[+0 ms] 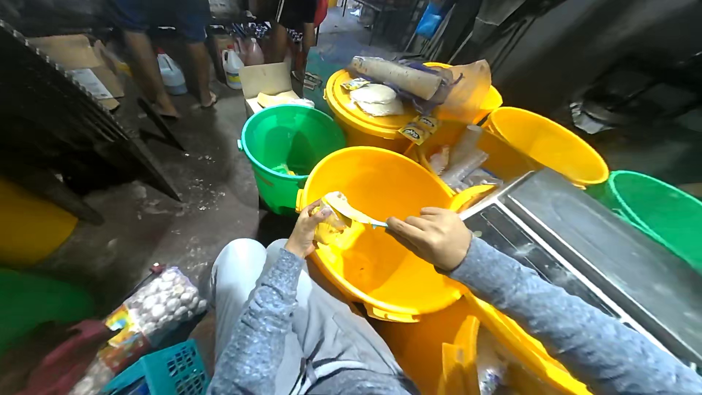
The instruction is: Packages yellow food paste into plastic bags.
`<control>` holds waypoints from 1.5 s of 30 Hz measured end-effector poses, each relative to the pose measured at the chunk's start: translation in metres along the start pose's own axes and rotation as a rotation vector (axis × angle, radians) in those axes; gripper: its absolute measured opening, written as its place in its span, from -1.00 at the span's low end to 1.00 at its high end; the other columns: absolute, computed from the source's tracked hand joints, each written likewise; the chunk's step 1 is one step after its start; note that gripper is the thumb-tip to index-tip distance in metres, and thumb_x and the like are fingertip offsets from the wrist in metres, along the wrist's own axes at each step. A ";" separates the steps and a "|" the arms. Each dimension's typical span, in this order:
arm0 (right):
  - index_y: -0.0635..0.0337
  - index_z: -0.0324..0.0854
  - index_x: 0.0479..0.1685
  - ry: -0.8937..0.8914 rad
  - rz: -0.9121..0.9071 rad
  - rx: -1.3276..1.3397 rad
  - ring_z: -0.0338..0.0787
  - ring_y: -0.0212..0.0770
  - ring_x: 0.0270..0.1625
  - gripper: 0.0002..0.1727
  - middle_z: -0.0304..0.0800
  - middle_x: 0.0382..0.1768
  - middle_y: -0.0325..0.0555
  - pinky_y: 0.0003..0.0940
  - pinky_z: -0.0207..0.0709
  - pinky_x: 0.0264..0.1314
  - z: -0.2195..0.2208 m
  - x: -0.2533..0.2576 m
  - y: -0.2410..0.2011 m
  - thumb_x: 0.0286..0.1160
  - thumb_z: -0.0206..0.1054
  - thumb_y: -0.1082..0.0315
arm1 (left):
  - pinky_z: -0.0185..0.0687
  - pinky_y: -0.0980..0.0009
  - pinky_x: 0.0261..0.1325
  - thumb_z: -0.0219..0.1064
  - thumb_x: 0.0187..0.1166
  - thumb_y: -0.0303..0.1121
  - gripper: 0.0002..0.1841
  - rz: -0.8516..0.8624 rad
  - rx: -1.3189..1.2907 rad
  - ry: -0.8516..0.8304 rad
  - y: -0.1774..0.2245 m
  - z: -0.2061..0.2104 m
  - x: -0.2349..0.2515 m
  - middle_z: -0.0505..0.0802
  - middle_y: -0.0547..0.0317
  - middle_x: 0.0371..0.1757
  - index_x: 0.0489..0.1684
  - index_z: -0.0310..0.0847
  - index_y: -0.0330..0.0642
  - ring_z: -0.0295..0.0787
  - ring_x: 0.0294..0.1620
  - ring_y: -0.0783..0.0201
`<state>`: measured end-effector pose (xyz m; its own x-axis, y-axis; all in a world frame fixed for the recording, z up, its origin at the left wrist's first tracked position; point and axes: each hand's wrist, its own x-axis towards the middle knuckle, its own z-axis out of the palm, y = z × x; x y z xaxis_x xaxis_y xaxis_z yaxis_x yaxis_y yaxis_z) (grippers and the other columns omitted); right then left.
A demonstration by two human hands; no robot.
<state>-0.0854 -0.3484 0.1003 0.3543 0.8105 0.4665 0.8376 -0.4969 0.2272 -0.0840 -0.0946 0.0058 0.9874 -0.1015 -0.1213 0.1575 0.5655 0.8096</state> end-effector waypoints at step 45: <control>-0.05 0.83 -0.25 -0.174 1.034 1.749 0.36 -0.69 -0.76 -0.79 0.47 -0.79 -0.62 -0.72 0.23 -0.68 0.038 -0.063 -0.021 0.54 0.40 0.07 | 0.77 0.51 0.05 0.72 -0.05 -0.22 -0.16 0.157 0.298 -0.308 0.014 -0.012 0.004 0.85 0.36 0.14 0.46 0.57 -0.08 0.80 -0.02 0.52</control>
<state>-0.1097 -0.3774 0.0341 0.8028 0.5465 -0.2387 -0.2750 -0.0158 -0.9613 -0.0779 -0.0776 0.0099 0.9419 -0.2974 0.1559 -0.0487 0.3382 0.9398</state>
